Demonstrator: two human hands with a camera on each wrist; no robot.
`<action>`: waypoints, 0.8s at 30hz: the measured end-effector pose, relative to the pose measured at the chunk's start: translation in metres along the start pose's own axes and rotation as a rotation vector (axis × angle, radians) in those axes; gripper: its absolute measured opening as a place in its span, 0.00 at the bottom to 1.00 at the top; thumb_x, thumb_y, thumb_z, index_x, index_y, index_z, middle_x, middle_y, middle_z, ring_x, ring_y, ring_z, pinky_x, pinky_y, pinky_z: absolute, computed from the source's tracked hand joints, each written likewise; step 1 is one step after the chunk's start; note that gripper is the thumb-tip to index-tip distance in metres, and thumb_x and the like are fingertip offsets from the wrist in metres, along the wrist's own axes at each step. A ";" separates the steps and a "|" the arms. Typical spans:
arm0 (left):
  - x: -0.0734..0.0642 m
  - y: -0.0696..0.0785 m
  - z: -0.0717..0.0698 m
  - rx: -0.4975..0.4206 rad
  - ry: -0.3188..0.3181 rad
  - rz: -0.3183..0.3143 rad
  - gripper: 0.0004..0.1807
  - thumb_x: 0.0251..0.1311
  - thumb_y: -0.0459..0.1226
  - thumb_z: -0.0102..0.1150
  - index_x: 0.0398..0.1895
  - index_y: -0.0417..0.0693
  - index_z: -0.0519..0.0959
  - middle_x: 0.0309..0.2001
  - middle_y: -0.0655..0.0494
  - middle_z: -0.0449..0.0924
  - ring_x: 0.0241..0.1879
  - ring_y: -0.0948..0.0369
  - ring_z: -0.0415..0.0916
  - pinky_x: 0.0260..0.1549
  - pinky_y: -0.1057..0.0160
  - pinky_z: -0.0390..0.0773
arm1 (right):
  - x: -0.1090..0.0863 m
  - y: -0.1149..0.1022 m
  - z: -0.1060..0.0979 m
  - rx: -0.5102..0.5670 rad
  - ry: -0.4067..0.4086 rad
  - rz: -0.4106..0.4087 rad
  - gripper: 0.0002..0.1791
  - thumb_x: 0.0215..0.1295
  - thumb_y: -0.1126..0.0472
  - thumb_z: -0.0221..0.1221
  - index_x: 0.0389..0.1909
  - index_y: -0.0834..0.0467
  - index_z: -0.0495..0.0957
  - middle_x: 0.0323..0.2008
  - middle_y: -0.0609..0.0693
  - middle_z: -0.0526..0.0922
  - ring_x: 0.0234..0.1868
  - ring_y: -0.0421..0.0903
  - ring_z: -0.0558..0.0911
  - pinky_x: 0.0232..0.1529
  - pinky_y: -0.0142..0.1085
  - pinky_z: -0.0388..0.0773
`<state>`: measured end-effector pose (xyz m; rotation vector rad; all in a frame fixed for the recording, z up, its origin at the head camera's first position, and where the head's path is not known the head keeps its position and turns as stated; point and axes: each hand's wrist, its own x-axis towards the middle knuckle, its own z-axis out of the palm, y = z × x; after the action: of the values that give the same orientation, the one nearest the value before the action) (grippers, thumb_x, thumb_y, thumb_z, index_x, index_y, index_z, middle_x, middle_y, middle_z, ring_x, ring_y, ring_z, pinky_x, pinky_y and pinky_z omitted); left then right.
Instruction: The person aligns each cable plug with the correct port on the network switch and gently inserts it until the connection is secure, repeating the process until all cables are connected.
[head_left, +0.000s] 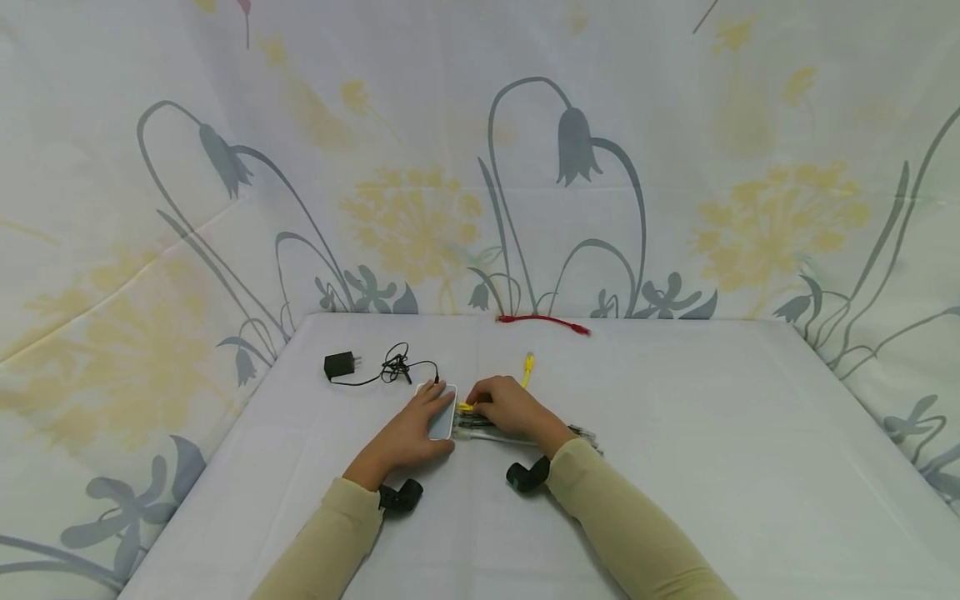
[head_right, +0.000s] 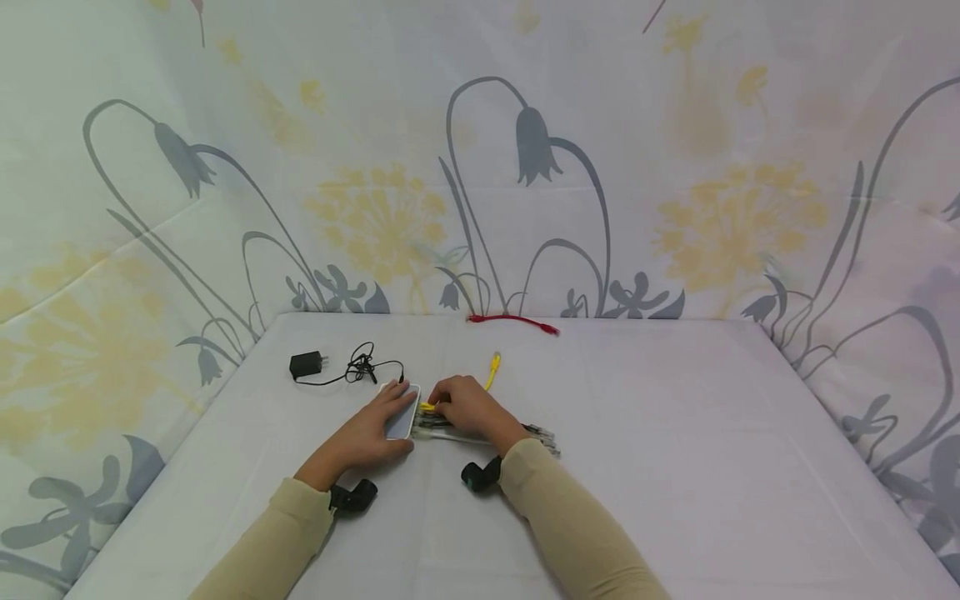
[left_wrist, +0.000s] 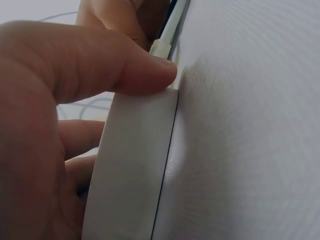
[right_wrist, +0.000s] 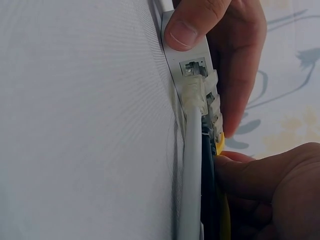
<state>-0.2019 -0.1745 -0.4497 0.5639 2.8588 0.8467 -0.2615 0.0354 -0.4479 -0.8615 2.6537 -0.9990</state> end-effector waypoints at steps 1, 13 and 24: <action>0.000 0.000 0.000 0.001 0.000 0.002 0.43 0.51 0.44 0.63 0.73 0.48 0.62 0.77 0.50 0.50 0.78 0.50 0.38 0.70 0.42 0.54 | 0.000 0.000 0.000 0.001 0.000 -0.001 0.09 0.68 0.64 0.55 0.42 0.56 0.83 0.38 0.47 0.85 0.39 0.40 0.80 0.46 0.39 0.78; 0.001 0.001 -0.001 -0.004 -0.008 0.001 0.43 0.51 0.44 0.63 0.73 0.48 0.61 0.77 0.50 0.49 0.78 0.49 0.37 0.71 0.42 0.53 | 0.002 0.000 -0.002 -0.002 -0.027 -0.001 0.09 0.69 0.64 0.55 0.42 0.54 0.83 0.39 0.46 0.85 0.40 0.40 0.79 0.48 0.40 0.77; 0.000 0.000 0.000 -0.009 0.005 -0.011 0.44 0.50 0.45 0.64 0.73 0.49 0.62 0.77 0.51 0.50 0.78 0.50 0.38 0.70 0.41 0.54 | -0.002 -0.003 -0.002 -0.028 -0.014 -0.010 0.09 0.69 0.63 0.55 0.44 0.55 0.83 0.42 0.48 0.85 0.44 0.43 0.80 0.50 0.41 0.77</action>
<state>-0.2022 -0.1743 -0.4497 0.5457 2.8583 0.8603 -0.2591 0.0358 -0.4444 -0.8858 2.6602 -0.9567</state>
